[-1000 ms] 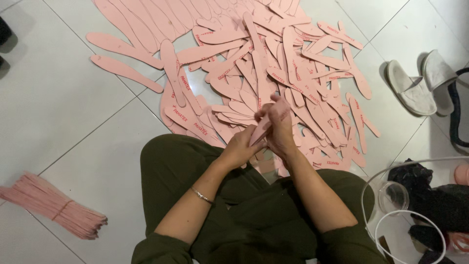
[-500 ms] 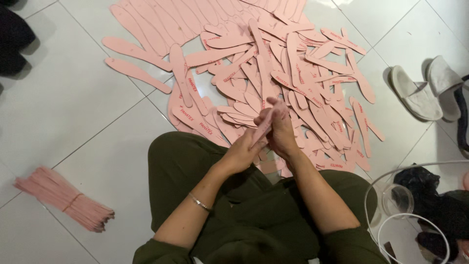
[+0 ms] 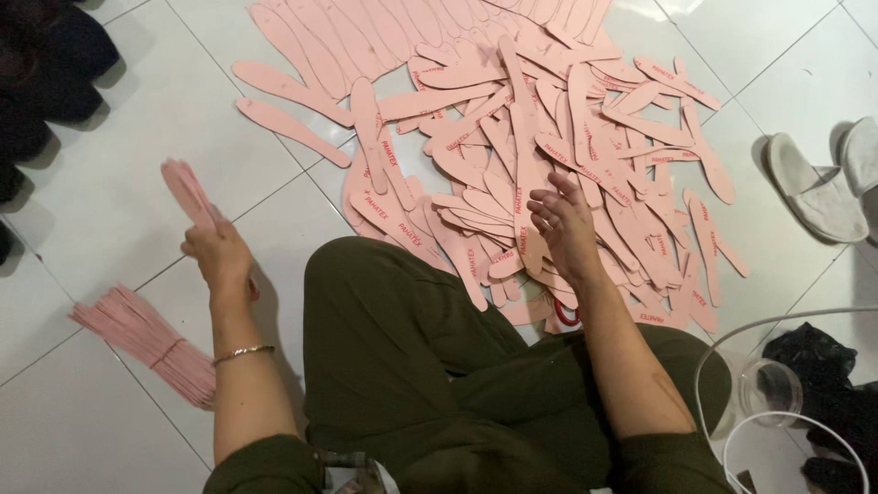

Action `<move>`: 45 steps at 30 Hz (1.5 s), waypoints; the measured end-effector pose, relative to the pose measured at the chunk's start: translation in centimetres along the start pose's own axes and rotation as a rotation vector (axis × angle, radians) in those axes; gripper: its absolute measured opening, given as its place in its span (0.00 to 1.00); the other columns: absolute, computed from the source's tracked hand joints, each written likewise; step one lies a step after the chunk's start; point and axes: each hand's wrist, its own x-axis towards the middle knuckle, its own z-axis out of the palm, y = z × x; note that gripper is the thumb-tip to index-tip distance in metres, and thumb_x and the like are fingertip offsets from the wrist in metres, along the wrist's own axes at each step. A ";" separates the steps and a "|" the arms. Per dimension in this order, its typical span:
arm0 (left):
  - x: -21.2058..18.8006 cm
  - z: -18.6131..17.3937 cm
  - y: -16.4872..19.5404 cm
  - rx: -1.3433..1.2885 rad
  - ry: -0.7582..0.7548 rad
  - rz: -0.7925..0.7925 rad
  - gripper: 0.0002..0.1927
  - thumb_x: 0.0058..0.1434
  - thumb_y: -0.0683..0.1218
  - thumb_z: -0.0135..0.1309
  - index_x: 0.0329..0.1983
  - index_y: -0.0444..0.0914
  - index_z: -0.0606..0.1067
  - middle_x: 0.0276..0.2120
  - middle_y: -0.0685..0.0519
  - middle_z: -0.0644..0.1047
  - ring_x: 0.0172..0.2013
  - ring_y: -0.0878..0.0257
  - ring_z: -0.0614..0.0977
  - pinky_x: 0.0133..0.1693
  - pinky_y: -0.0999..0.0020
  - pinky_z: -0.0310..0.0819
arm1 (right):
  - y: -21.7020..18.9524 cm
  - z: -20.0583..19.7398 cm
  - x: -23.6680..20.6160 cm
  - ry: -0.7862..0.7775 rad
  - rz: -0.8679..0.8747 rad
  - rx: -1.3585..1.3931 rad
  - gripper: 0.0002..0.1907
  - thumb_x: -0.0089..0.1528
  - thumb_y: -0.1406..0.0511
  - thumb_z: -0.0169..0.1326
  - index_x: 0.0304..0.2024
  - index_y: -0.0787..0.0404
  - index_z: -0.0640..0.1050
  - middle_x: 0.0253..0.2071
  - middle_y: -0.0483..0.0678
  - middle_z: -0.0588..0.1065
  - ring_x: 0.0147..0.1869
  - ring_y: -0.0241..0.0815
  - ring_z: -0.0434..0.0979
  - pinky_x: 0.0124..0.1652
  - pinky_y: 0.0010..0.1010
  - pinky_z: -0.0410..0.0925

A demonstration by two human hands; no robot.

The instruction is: The person sits on the floor among a large pile of pink foam insoles and sorts through them, aligning matching insoles into stacks by hand. They tap the stacks square and wrap rubber bands around each finished bundle, placing completed bundles on the floor beside them.

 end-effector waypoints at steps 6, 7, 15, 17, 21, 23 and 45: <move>-0.5 0.8 -2.6 0.326 0.139 -0.179 0.29 0.72 0.49 0.51 0.59 0.18 0.58 0.58 0.32 0.59 0.55 0.36 0.72 0.51 0.46 0.74 | 0.4 -0.5 0.4 0.065 0.035 -0.052 0.28 0.65 0.65 0.51 0.67 0.60 0.64 0.51 0.49 0.75 0.51 0.38 0.75 0.48 0.30 0.67; -0.8 0.9 -2.7 0.361 0.147 -0.221 0.28 0.72 0.49 0.51 0.58 0.19 0.59 0.57 0.33 0.60 0.55 0.37 0.71 0.51 0.47 0.75 | 0.4 -0.5 0.4 0.070 0.038 -0.051 0.28 0.65 0.65 0.51 0.67 0.60 0.64 0.51 0.49 0.74 0.51 0.38 0.75 0.49 0.30 0.67; -1.9 0.9 -1.6 0.566 0.181 -0.140 0.20 0.71 0.47 0.51 0.54 0.24 0.66 0.53 0.38 0.66 0.52 0.42 0.74 0.48 0.50 0.78 | 0.3 -0.6 0.7 0.119 0.062 -0.103 0.28 0.64 0.65 0.52 0.67 0.59 0.65 0.51 0.47 0.74 0.51 0.36 0.75 0.51 0.29 0.69; -1.7 0.9 -1.7 0.574 0.182 -0.132 0.21 0.70 0.47 0.52 0.53 0.23 0.67 0.53 0.37 0.66 0.51 0.41 0.74 0.46 0.50 0.79 | 0.2 -0.6 0.8 0.119 0.062 -0.097 0.28 0.64 0.65 0.52 0.67 0.59 0.65 0.51 0.47 0.74 0.51 0.36 0.75 0.51 0.29 0.69; -1.3 0.9 -2.7 0.528 0.170 -0.069 0.24 0.67 0.47 0.55 0.54 0.20 0.67 0.53 0.34 0.66 0.48 0.38 0.75 0.43 0.50 0.80 | 0.4 -0.8 1.1 0.123 0.064 -0.101 0.28 0.64 0.64 0.53 0.67 0.59 0.65 0.51 0.47 0.74 0.52 0.36 0.75 0.52 0.28 0.68; -1.2 1.0 -3.3 0.480 0.169 -0.047 0.24 0.66 0.46 0.56 0.53 0.21 0.68 0.52 0.34 0.67 0.47 0.37 0.76 0.43 0.49 0.80 | 0.6 -0.9 1.4 0.127 0.074 -0.142 0.29 0.63 0.65 0.52 0.67 0.59 0.65 0.51 0.46 0.74 0.52 0.35 0.75 0.52 0.28 0.68; 1.0 0.6 -4.7 0.470 0.027 -0.125 0.36 0.56 0.45 0.64 0.61 0.22 0.63 0.59 0.33 0.64 0.53 0.32 0.74 0.51 0.44 0.75 | 8.5 4.3 -3.7 -0.332 -0.237 -1.660 0.25 0.47 0.49 0.69 0.30 0.62 0.77 0.31 0.53 0.78 0.36 0.54 0.80 0.37 0.45 0.72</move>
